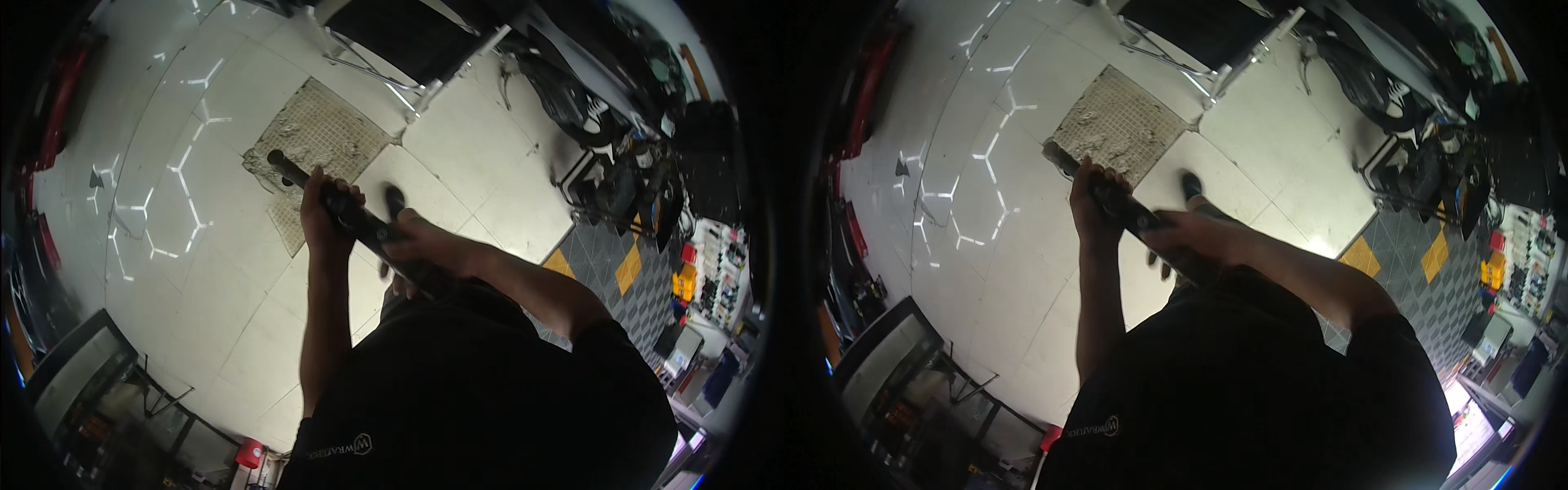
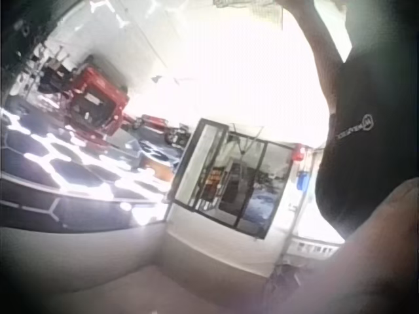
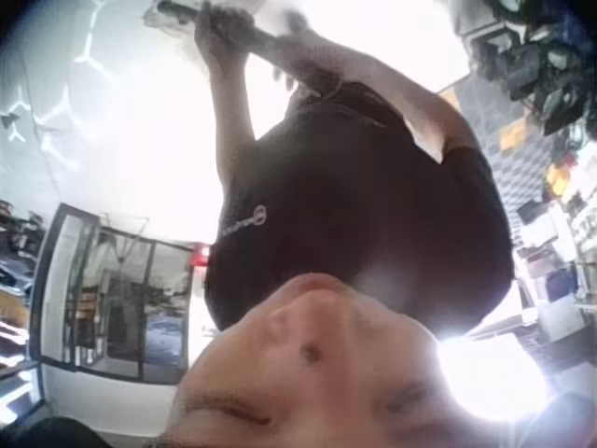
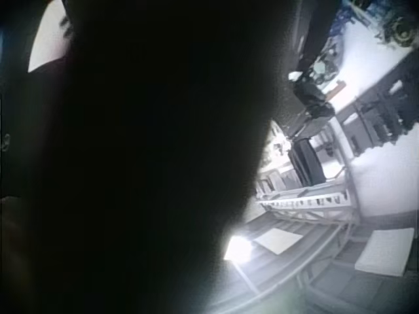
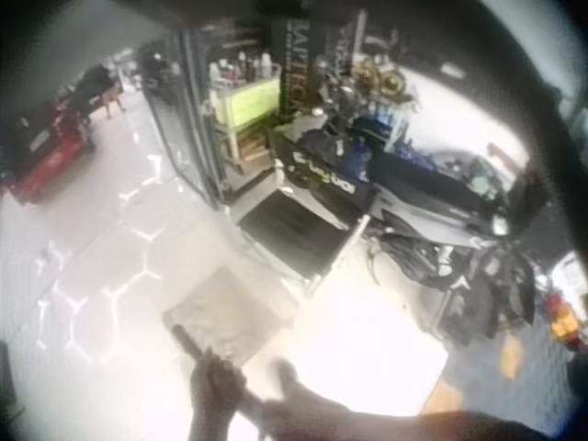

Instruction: The person retrieves a polishing pad and compound, then uses a dual-action polisher to treat the surface of a red car's headlight. The person moves the tool across the headlight lens in overlapping passes.

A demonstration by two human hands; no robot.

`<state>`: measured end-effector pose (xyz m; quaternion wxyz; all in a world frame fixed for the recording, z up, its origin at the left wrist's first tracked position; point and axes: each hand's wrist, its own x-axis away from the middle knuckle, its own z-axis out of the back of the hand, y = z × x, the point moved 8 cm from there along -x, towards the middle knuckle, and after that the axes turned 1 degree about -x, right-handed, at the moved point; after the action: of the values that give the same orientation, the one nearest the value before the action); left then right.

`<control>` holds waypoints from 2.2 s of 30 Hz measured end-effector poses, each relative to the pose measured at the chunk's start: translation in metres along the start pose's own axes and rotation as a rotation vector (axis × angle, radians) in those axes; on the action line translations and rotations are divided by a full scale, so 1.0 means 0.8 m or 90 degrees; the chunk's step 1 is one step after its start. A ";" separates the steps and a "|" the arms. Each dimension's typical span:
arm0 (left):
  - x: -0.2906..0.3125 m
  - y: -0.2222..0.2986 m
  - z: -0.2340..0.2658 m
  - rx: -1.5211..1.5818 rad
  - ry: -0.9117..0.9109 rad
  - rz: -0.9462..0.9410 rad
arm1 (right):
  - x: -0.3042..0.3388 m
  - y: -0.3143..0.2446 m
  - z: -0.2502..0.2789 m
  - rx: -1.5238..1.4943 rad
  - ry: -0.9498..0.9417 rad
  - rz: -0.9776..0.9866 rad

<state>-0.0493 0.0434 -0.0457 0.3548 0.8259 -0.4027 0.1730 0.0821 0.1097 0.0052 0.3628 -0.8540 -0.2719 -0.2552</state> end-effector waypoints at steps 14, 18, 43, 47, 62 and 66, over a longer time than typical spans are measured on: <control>-0.224 0.584 0.086 0.021 0.070 -0.107 | -0.456 -0.327 -0.296 -0.074 -0.173 -0.076; -0.234 0.766 0.096 -0.191 0.036 -0.234 | -0.565 -0.436 -0.393 0.148 -0.182 0.030; -0.875 1.578 0.110 -0.286 -0.145 -0.332 | -1.335 -1.096 -0.664 0.126 -0.154 0.113; -0.965 1.731 0.095 -0.284 -0.065 -0.374 | -1.447 -1.225 -0.720 0.146 -0.161 0.073; -1.339 2.191 0.050 -0.149 -0.129 -0.317 | -1.866 -1.640 -0.865 0.152 -0.138 0.146; -1.449 2.301 -0.005 -0.148 -0.196 -0.258 | -1.954 -1.758 -0.869 0.125 -0.105 0.186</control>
<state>-2.2136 -0.1060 0.1167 0.4092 0.8598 -0.2958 -0.0760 -2.1259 -0.0260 0.1130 0.4542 -0.8628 -0.1977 -0.1010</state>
